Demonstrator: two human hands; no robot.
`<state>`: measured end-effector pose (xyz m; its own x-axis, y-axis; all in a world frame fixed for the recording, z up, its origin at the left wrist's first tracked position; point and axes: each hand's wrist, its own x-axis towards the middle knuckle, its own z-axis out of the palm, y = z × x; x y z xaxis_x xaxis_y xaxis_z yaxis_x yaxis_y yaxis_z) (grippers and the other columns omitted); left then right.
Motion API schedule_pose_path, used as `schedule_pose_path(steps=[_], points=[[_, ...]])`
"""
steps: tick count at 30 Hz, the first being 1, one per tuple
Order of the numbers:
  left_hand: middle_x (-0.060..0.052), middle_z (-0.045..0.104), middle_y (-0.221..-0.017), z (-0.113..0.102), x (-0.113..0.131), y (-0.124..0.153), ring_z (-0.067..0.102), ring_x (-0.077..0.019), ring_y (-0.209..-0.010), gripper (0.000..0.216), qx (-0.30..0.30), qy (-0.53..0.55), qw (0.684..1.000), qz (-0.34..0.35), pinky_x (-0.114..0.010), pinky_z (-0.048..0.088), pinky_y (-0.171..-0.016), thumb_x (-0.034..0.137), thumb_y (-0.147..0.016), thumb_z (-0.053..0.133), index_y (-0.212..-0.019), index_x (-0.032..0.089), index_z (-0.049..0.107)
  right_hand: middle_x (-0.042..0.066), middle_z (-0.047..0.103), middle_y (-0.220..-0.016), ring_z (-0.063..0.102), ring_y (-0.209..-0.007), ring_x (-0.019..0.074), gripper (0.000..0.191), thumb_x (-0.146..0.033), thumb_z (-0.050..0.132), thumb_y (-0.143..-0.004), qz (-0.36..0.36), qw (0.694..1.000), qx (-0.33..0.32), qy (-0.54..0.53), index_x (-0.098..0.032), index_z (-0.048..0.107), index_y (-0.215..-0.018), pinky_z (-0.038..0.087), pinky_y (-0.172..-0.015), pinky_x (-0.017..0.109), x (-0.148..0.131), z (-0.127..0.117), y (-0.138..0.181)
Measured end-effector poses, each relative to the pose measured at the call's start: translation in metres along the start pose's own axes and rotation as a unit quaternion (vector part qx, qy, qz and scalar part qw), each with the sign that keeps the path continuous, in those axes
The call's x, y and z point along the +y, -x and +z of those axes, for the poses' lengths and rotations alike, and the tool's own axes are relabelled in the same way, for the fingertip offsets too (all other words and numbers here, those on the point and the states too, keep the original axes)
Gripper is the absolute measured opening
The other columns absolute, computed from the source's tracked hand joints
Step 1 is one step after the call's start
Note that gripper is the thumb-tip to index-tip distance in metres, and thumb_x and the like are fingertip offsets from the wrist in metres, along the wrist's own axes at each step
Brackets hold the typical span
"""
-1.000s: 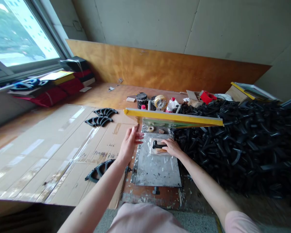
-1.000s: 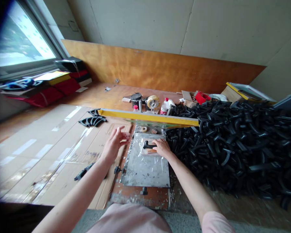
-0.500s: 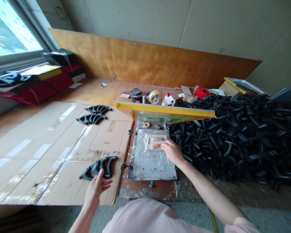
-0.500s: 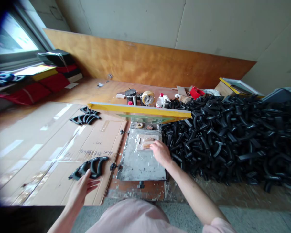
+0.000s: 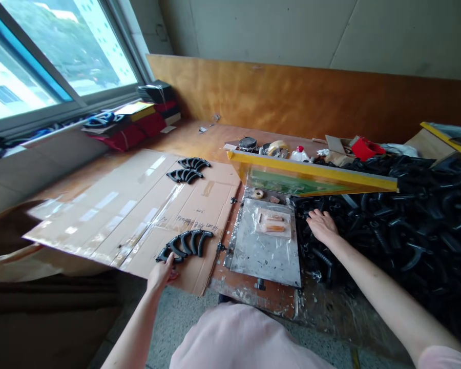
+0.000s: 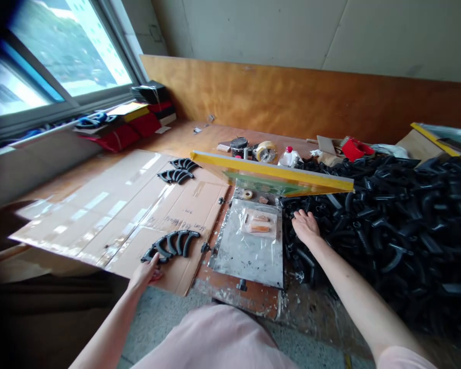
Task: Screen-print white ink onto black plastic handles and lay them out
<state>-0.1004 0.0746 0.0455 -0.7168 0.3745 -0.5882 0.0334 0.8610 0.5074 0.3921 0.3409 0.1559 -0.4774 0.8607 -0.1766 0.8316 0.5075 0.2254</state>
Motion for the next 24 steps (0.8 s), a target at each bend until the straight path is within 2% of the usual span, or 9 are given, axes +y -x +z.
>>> schedule_pose_path(steps=[4, 7, 9, 12, 14, 16, 18, 20, 24], points=[[-0.017, 0.068, -0.09, 0.0, -0.003, 0.016, 0.063, -0.0397, -0.099, 0.057, 0.105, -0.061, 0.992, 0.041, -0.054, 0.048, -0.085, 0.071, -0.075, 0.044, -0.089, 0.019, 0.061, 0.015, 0.062, -0.113, 0.049, -0.111, 0.0285, 0.033, -0.004, 0.043, -0.084, 0.014, 1.0, 0.009, -0.022, -0.02, 0.072, -0.087, 0.033, -0.087, 0.042, 0.007, -0.006, 0.0], [-0.016, 0.06, -0.115, 0.012, -0.003, 0.031, 0.058, -0.0351, -0.109, 0.059, 0.163, -0.075, 0.981, 0.076, -0.049, 0.045, -0.091, 0.068, -0.081, 0.038, -0.114, 0.022, 0.056, 0.012, 0.065, -0.102, 0.053, -0.103, 0.026, 0.029, -0.01, 0.045, -0.087, 0.0, 0.996, 0.051, -0.069, -0.021, 0.071, -0.085, 0.037, -0.084, 0.039, -0.018, -0.01, 0.003], [-0.016, 0.056, -0.118, 0.022, -0.001, 0.039, 0.058, -0.0324, -0.107, 0.058, 0.183, -0.079, 0.976, 0.091, -0.045, 0.046, -0.089, 0.064, -0.084, 0.038, -0.121, 0.023, 0.055, 0.009, 0.067, -0.093, 0.055, -0.094, 0.0223, 0.026, -0.017, 0.046, -0.091, -0.053, 0.985, 0.072, -0.15, -0.022, 0.071, -0.085, 0.04, -0.082, 0.034, -0.06, -0.014, 0.004], [-0.015, 0.05, -0.126, 0.034, 0.002, 0.048, 0.051, -0.031, -0.115, 0.052, 0.209, -0.09, 0.966, 0.121, -0.043, 0.044, -0.094, 0.058, -0.086, 0.041, -0.122, 0.023, 0.057, 0.005, 0.069, -0.09, 0.057, -0.091, 0.0189, 0.023, -0.021, 0.049, -0.092, -0.177, 0.942, 0.089, -0.272, -0.022, 0.071, -0.087, 0.043, -0.085, 0.03, -0.152, -0.022, 0.0], [-0.013, 0.045, -0.134, 0.039, 0.005, 0.051, 0.045, -0.0306, -0.122, 0.048, 0.222, -0.124, 0.952, 0.173, -0.042, 0.04, -0.099, 0.054, -0.087, 0.043, -0.121, 0.024, 0.058, 0.005, 0.069, -0.091, 0.058, -0.094, 0.0186, 0.022, -0.021, 0.049, -0.092, -0.25, 0.916, 0.079, -0.304, -0.021, 0.071, -0.089, 0.044, -0.086, 0.028, -0.219, -0.028, -0.007], [-0.013, 0.043, -0.137, 0.043, 0.009, 0.054, 0.043, -0.0314, -0.122, 0.048, 0.217, -0.182, 0.932, 0.229, -0.043, 0.039, -0.1, 0.052, -0.087, 0.044, -0.123, 0.024, 0.06, 0.006, 0.07, -0.091, 0.059, -0.096, 0.0191, 0.022, -0.02, 0.049, -0.092, -0.282, 0.907, 0.053, -0.308, -0.02, 0.071, -0.092, 0.045, -0.084, 0.028, -0.278, -0.033, -0.019], [-0.015, 0.043, -0.138, 0.045, 0.015, 0.054, 0.043, -0.0334, -0.121, 0.051, 0.196, -0.233, 0.919, 0.251, -0.044, 0.041, -0.096, 0.052, -0.086, 0.046, -0.127, 0.024, 0.058, 0.008, 0.07, -0.094, 0.061, -0.098, 0.0207, 0.021, -0.019, 0.05, -0.09, -0.276, 0.913, 0.009, -0.301, -0.02, 0.07, -0.098, 0.046, -0.081, 0.029, -0.324, -0.035, -0.034], [-0.015, 0.041, -0.141, 0.043, 0.024, 0.05, 0.042, -0.0351, -0.121, 0.055, 0.156, -0.258, 0.924, 0.237, -0.044, 0.043, -0.092, 0.052, -0.085, 0.047, -0.132, 0.025, 0.054, 0.011, 0.07, -0.098, 0.064, -0.098, 0.0227, 0.022, -0.019, 0.054, -0.087, -0.24, 0.923, -0.049, -0.296, -0.019, 0.068, -0.104, 0.048, -0.079, 0.03, -0.356, -0.033, -0.048], [-0.013, 0.052, -0.132, 0.032, 0.039, 0.036, 0.049, -0.033, -0.112, 0.05, 0.069, -0.272, 0.931, 0.233, -0.041, 0.043, -0.088, 0.049, -0.081, 0.051, -0.125, 0.026, 0.06, 0.017, 0.071, -0.098, 0.068, -0.093, 0.026, 0.026, -0.019, 0.057, -0.085, -0.171, 0.936, -0.106, -0.288, -0.013, 0.067, -0.108, 0.049, -0.075, 0.031, -0.389, -0.022, -0.065]])
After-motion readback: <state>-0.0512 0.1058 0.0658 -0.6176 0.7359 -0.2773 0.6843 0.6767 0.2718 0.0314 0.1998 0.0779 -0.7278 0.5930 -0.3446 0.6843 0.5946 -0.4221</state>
